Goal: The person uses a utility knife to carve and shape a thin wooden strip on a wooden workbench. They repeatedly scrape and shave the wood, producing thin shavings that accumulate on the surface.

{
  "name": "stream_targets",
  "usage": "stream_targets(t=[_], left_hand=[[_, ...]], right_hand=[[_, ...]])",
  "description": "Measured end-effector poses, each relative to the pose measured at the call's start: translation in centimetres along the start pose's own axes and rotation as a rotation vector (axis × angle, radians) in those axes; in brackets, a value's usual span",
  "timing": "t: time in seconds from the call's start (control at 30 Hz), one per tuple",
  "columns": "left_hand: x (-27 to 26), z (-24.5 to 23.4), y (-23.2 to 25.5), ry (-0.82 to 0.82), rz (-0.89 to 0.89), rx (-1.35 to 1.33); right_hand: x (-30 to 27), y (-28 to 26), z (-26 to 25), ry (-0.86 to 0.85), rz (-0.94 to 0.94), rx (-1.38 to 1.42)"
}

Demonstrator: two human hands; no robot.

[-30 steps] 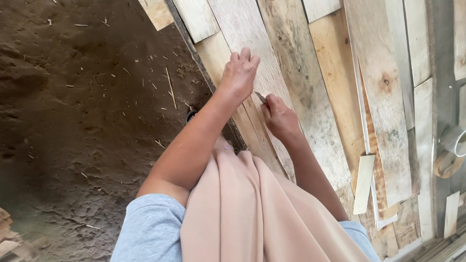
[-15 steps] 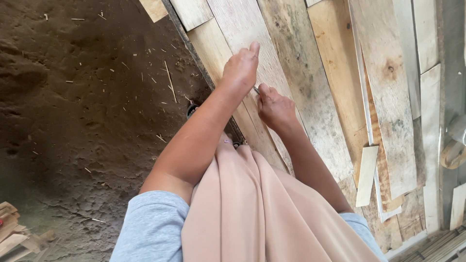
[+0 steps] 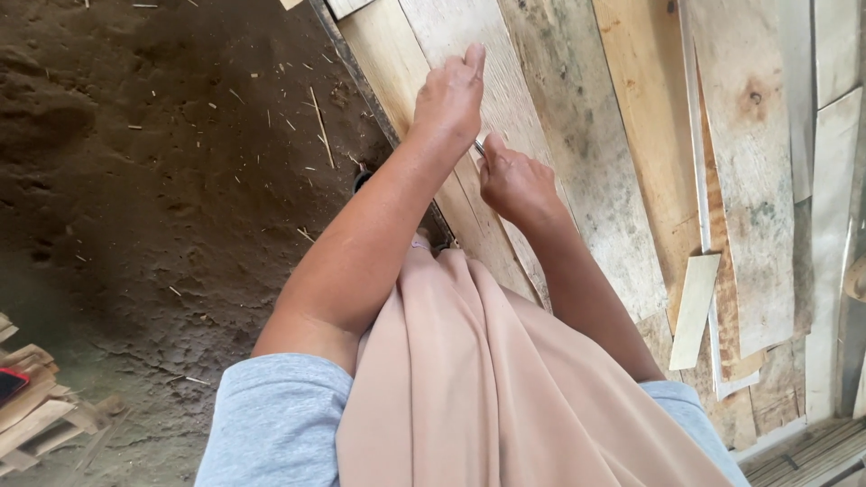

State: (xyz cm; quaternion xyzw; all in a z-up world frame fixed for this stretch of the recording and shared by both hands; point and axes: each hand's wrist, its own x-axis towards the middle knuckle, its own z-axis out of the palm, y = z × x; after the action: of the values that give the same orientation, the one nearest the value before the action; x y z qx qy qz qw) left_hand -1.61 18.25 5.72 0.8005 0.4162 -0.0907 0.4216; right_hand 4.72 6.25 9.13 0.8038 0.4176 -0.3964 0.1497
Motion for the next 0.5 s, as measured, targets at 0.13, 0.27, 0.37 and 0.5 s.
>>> stream_targets(t=[0.13,0.27,0.37,0.5], left_hand=[[0.1,0.4,-0.3,0.003,0.007,0.010],[0.2,0.9,-0.5,0.027,0.040,0.064],[-0.8,0.5,0.0,0.037,0.039,0.073],[-1.6,1.6,0.9,0.023,0.028,0.047]], right_hand=[[-0.7,0.3,0.3,-0.024,0.025,0.019],[-1.2,1.2,1.3,-0.014,0.016,0.015],[-1.2,1.2,1.5,-0.028,0.006,0.003],[-0.7,2.0,1.7,-0.049,-0.008,0.014]])
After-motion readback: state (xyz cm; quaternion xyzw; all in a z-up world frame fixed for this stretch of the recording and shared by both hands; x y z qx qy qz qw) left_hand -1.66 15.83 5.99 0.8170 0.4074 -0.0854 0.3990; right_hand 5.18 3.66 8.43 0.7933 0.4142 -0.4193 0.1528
